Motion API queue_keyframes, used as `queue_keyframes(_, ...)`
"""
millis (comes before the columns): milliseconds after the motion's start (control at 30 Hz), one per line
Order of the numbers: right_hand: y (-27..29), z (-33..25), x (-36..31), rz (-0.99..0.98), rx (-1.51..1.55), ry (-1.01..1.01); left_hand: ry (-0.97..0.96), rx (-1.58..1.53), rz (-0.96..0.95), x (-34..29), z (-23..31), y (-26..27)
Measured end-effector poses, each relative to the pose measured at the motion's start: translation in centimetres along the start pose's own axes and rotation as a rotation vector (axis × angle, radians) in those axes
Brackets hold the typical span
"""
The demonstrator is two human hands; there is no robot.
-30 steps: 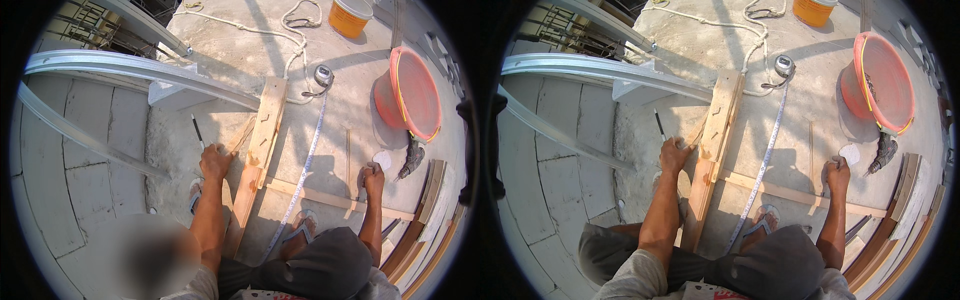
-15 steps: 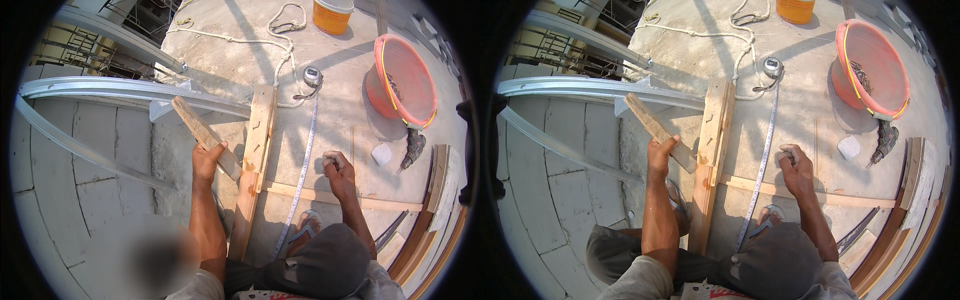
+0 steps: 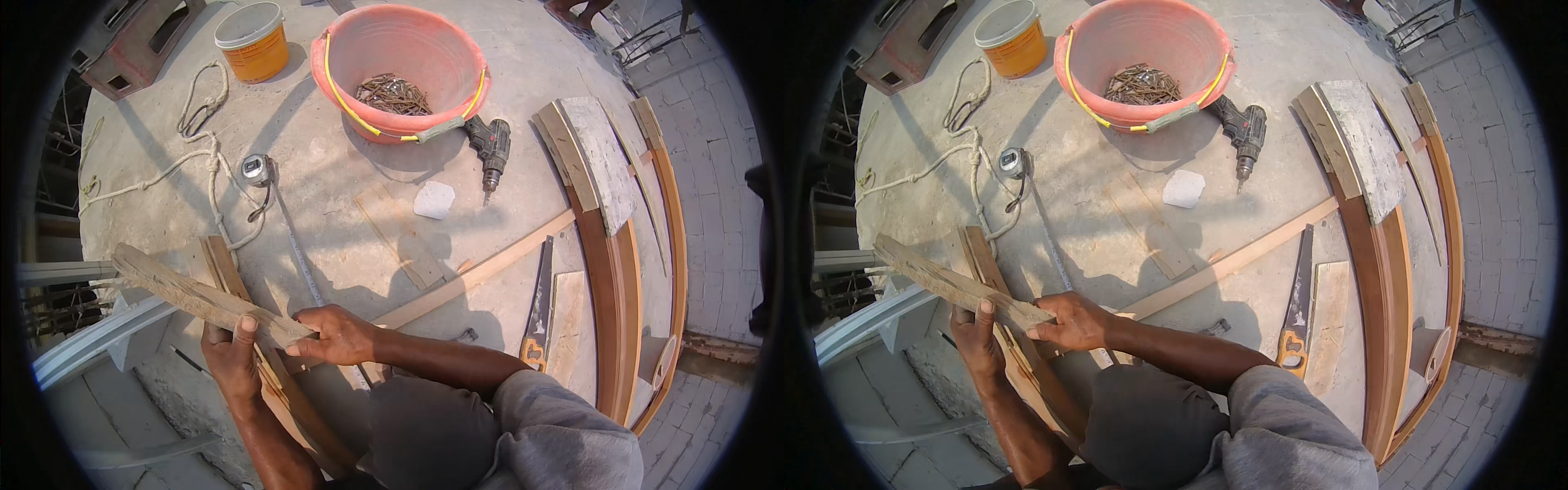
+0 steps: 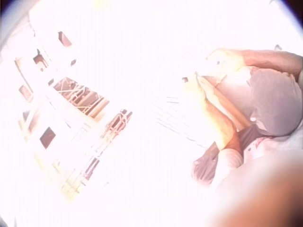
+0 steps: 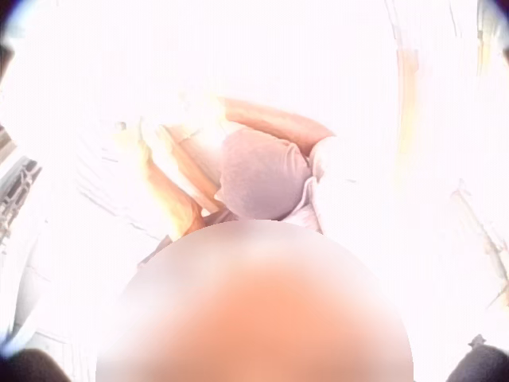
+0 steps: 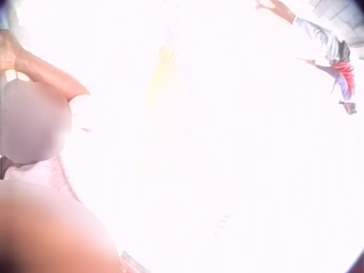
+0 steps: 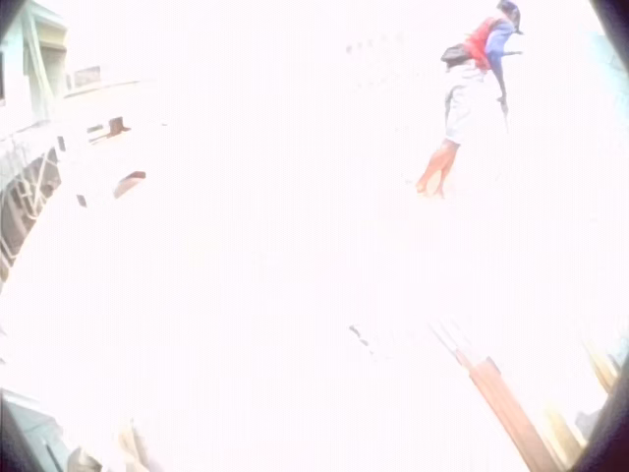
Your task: The person assembles a wooden frame on a concrete floor. They hammer nails into the wood, measure and cut pieces with a hand saw, and secure the joints with a hammer and nails from a pink basin.
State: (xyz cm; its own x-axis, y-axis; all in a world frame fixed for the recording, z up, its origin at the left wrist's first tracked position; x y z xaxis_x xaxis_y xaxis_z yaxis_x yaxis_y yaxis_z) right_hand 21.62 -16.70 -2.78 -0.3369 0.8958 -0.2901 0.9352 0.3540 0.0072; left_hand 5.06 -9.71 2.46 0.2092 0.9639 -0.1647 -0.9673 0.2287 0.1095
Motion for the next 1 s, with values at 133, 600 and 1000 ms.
queue_keyframes(133, 2.1, 3.6, -2.8, 0.064, 0.109, -0.205, 0.014, -0.097, -0.042, 0.5, -0.6, -2.6)
queue_keyframes(600, 2.6, 15.1, -33.5, 1.083, -0.142, -0.763, -0.057, 0.18, -0.142, 7.1, -0.5, -9.7)
queue_keyframes(1000, 0.0, 23.4, -45.8, 1.562, -0.357, -1.197, -0.025, 0.034, 0.011, 6.2, -0.9, -4.7)
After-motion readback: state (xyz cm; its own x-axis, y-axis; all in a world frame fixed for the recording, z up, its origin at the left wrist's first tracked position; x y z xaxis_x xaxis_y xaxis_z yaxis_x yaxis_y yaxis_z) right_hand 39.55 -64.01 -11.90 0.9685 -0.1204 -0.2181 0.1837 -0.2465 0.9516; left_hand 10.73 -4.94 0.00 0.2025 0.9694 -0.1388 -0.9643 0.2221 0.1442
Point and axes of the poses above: each hand's wrist, its own x-axis towards the middle knuckle, its own y-axis out of the back of the hand, z = x × y, the point moved 5 cm from there along x, towards the middle knuckle, and after that the axes turned 1 degree about -z, right-handed, at the moved point
